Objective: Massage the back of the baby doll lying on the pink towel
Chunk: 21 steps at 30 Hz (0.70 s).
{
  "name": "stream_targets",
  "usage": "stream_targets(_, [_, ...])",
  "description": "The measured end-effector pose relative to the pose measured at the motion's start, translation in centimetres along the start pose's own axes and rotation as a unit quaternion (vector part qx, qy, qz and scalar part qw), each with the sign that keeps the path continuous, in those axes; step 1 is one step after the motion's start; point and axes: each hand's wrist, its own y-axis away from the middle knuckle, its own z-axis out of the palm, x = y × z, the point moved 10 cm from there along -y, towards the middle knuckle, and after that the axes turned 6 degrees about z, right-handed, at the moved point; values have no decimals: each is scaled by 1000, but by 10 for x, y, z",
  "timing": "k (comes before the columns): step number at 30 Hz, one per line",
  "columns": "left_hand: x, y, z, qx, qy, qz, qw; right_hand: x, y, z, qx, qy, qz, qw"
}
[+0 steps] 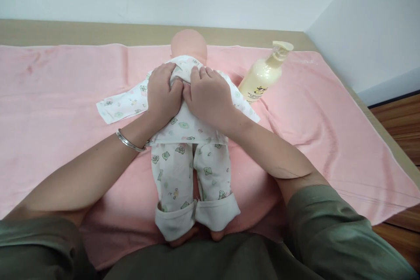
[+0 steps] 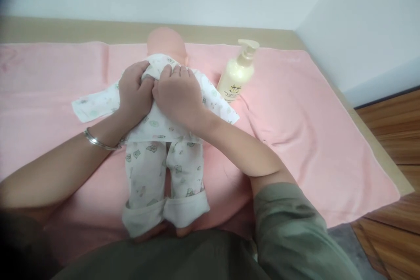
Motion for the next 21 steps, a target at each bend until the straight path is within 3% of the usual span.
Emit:
stream_targets(4, [-2, 1, -6, 32, -18, -30, 999, 7, -15, 7, -14, -21, -9, 1000])
stream_targets(12, [-2, 2, -11, 60, -31, -3, 998, 11, -19, 10, -46, -25, 21, 998])
stream_targets(21, [1, 1, -10, 49, -31, -14, 998, 12, -19, 12, -38, -24, 21, 999])
